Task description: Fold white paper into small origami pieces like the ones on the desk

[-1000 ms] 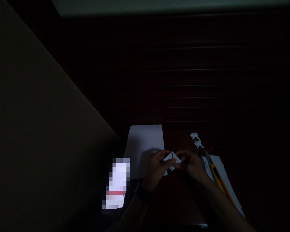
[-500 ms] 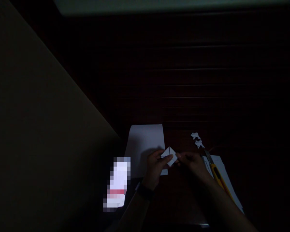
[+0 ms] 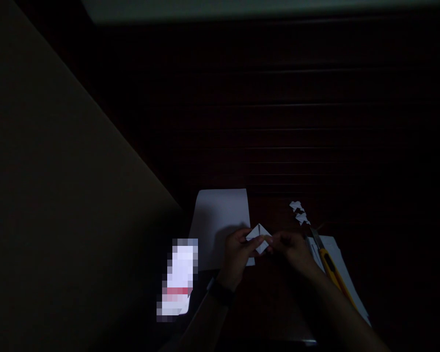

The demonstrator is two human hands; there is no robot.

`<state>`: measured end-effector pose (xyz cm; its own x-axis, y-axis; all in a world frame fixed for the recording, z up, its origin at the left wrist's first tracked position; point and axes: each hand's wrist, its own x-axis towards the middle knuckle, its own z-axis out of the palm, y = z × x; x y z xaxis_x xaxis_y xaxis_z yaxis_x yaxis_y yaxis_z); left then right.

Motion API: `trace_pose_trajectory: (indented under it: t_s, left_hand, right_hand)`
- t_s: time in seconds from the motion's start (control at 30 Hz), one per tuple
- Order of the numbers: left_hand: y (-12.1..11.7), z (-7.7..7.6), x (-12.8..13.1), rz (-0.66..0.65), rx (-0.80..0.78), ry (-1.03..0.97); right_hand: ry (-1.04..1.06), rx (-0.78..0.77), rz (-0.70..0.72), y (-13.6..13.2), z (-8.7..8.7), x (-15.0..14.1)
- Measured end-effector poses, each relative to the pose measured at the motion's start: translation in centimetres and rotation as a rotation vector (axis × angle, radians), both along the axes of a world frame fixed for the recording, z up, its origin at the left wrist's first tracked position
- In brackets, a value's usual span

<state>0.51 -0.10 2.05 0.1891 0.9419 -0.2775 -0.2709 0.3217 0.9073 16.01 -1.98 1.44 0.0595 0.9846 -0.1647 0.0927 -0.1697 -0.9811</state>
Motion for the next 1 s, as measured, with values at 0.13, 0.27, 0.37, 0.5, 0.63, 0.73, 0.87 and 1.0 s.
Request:
trace_pose_trajectory:
  t_s: [0.13, 0.27, 0.37, 0.5, 0.63, 0.73, 0.87, 1.0]
  left_hand:
    - [0.0, -0.3, 0.1, -0.002, 0.033, 0.001]
    - [0.0, -0.5, 0.2, 0.002, 0.061, 0.019]
    - [0.0, -0.7, 0.2, 0.009, 0.06, 0.037]
    - [0.0, -1.1, 0.3, 0.034, 0.08, 0.063]
    - [-0.1, -1.4, 0.5, 0.089, 0.076, 0.102]
    - [-0.3, -1.5, 0.8, 0.145, 0.079, 0.128]
    - [-0.6, -1.6, 1.1, 0.165, 0.103, 0.148]
    - [-0.6, -1.5, 1.1, 0.153, 0.114, 0.158]
  right_hand:
    - [0.12, -0.033, -0.029, -0.1, -0.6, -0.2]
    - [0.153, -0.041, -0.06, -0.1, -1.0, -0.4]
    - [0.168, -0.046, -0.086, -0.2, -1.1, -0.6]
    - [0.153, -0.02, -0.128, -0.3, -0.7, -1.0]
    - [0.158, 0.015, -0.159, -0.4, -0.5, -1.5]
    - [0.235, -0.015, -0.171, -0.3, -0.8, -1.5]
    - [0.378, -0.054, -0.165, -0.1, -1.3, -1.3]
    - [0.467, -0.075, -0.151, -0.1, -1.0, -1.2]
